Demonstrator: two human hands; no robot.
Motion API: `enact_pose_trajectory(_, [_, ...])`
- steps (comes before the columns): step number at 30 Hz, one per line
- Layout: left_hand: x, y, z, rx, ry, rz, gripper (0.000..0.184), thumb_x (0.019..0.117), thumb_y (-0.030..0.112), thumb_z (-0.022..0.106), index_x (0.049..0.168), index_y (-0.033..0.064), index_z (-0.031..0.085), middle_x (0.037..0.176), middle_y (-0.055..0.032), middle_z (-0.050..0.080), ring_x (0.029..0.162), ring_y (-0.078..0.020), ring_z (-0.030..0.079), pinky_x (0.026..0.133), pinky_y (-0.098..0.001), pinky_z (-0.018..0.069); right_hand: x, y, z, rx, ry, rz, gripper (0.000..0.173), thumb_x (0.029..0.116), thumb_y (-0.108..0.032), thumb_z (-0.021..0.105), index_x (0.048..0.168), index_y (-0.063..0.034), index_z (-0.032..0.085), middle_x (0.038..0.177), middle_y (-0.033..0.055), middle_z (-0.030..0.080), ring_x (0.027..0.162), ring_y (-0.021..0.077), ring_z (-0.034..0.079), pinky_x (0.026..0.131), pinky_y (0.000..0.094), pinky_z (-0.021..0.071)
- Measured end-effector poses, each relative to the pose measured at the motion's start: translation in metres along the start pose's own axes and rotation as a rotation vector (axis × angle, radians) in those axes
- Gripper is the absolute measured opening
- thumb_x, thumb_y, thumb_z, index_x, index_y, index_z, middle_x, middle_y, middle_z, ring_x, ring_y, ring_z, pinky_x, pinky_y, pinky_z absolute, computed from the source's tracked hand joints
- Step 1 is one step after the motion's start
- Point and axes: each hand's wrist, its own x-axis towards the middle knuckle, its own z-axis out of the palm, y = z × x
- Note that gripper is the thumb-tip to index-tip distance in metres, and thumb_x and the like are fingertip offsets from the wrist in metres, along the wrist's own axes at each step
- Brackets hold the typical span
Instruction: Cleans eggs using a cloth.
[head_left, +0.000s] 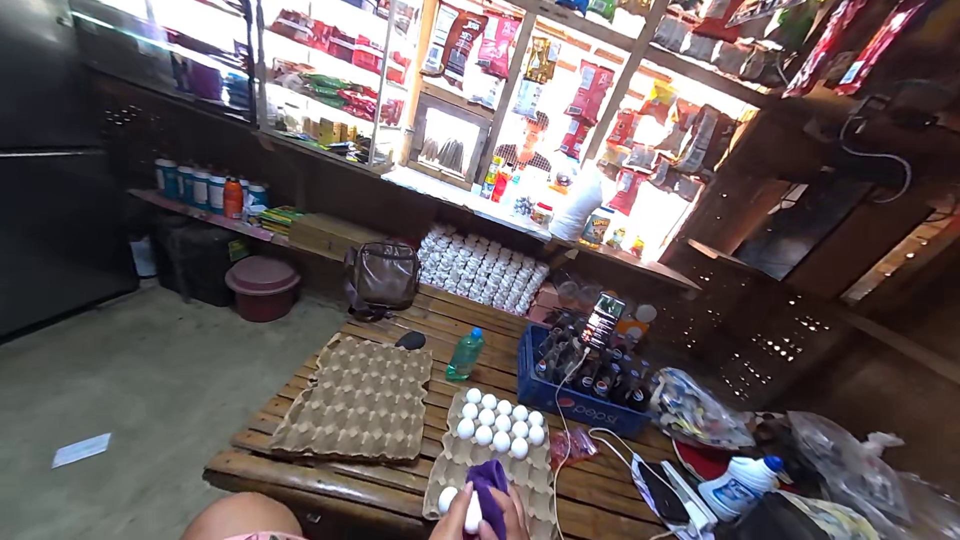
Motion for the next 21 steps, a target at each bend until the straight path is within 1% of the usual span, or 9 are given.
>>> enact_pose_trajectory(1, [-0.001, -0.001, -0.002, 0.023, -0.005, 0.0, 0.049, 0.1114, 0.041, 0.015, 0.127, 0.0088, 0.049, 0.088, -0.0009, 0.06, 0.072, -0.0092, 0.057, 0.067, -0.03, 0.0502, -0.002, 0.0, 0.002, -0.044, -0.01, -0.046, 0.047, 0.1017, -0.026, 0.055, 0.133, 0.0088, 0.058, 0.143, 0.0402, 0.042, 0.136, 0.0465, 0.044, 0.115, 0.0545, 0.0366])
enact_pose_trajectory(2, [-0.002, -0.003, -0.003, 0.075, -0.018, 0.002, 0.047, 0.1112, 0.038, 0.013, 0.128, 0.0094, 0.047, 0.087, 0.0001, 0.058, 0.07, -0.0084, 0.056, 0.066, -0.0293, 0.0494, -0.003, 0.0, 0.002, -0.071, -0.009, -0.088, 0.044, 0.1008, -0.027, 0.057, 0.13, 0.0059, 0.061, 0.142, 0.0408, 0.042, 0.135, 0.048, 0.044, 0.114, 0.0562, 0.0366])
enact_pose_trajectory(5, [-0.004, -0.006, -0.004, 0.239, -0.109, 0.006, 0.041, 0.1097, 0.033, 0.014, 0.114, 0.0131, 0.05, 0.072, 0.0057, 0.054, 0.056, -0.0042, 0.047, 0.053, -0.0233, 0.0424, 0.003, 0.001, -0.003, -0.053, 0.032, -0.117, 0.036, 0.0986, -0.024, 0.059, 0.12, 0.0028, 0.07, 0.134, 0.0351, 0.053, 0.128, 0.0427, 0.052, 0.11, 0.0542, 0.0408])
enact_pose_trajectory(9, [-0.001, -0.006, -0.007, 0.27, -0.214, -0.028, 0.04, 0.1094, 0.038, 0.026, 0.118, 0.0104, 0.053, 0.076, 0.004, 0.054, 0.058, -0.005, 0.048, 0.055, -0.0237, 0.0433, 0.011, -0.003, -0.016, 0.152, -0.009, 0.178, 0.037, 0.1014, -0.019, 0.052, 0.125, 0.0079, 0.063, 0.128, 0.0253, 0.062, 0.123, 0.0286, 0.058, 0.109, 0.0444, 0.0445])
enact_pose_trajectory(11, [-0.002, 0.0, -0.004, 0.215, -0.21, -0.051, 0.04, 0.1098, 0.039, 0.026, 0.112, 0.0134, 0.056, 0.073, 0.0059, 0.056, 0.057, -0.0037, 0.048, 0.053, -0.0218, 0.0428, 0.015, 0.002, -0.028, 0.16, -0.081, 0.306, 0.038, 0.1029, -0.021, 0.053, 0.13, 0.0041, 0.062, 0.13, 0.0222, 0.062, 0.124, 0.027, 0.059, 0.109, 0.0447, 0.0448])
enact_pose_trajectory(12, [-0.003, 0.003, -0.003, 0.186, -0.202, -0.049, 0.041, 0.11, 0.039, 0.025, 0.113, 0.0133, 0.056, 0.073, 0.0056, 0.058, 0.057, -0.0036, 0.05, 0.054, -0.0213, 0.0436, 0.017, 0.01, -0.035, 0.11, -0.09, 0.293, 0.037, 0.1017, -0.022, 0.056, 0.129, 0.0014, 0.065, 0.13, 0.0203, 0.063, 0.123, 0.0271, 0.06, 0.108, 0.0454, 0.0463])
enact_pose_trajectory(14, [0.0, 0.008, -0.006, 0.125, -0.178, -0.019, 0.039, 0.11, 0.037, 0.027, 0.122, 0.0104, 0.052, 0.082, 0.0023, 0.062, 0.064, -0.0056, 0.056, 0.06, -0.0227, 0.0495, 0.018, 0.026, -0.052, 0.002, -0.022, 0.234, 0.037, 0.099, -0.024, 0.061, 0.127, -0.0015, 0.068, 0.128, 0.0194, 0.065, 0.122, 0.029, 0.061, 0.106, 0.0476, 0.0483])
enact_pose_trajectory(17, [0.013, 0.014, -0.017, -0.007, -0.131, 0.018, 0.033, 0.1093, 0.033, 0.034, 0.126, 0.0088, 0.047, 0.095, -0.005, 0.067, 0.078, -0.0129, 0.065, 0.072, -0.0288, 0.0563, 0.019, 0.045, -0.083, 0.02, 0.2, 0.249, 0.041, 0.098, -0.026, 0.061, 0.128, 0.0015, 0.065, 0.127, 0.0216, 0.064, 0.12, 0.029, 0.061, 0.105, 0.0461, 0.0487])
enact_pose_trajectory(21, [0.031, 0.025, -0.024, 0.009, -0.05, 0.087, 0.034, 0.1051, 0.024, 0.047, 0.133, 0.0045, 0.044, 0.109, -0.0093, 0.066, 0.091, -0.017, 0.068, 0.083, -0.0329, 0.0583, 0.019, 0.061, -0.131, 0.04, 0.394, 0.299, 0.047, 0.0994, -0.027, 0.058, 0.133, 0.0054, 0.059, 0.134, 0.0254, 0.058, 0.126, 0.0302, 0.057, 0.107, 0.0454, 0.0469])
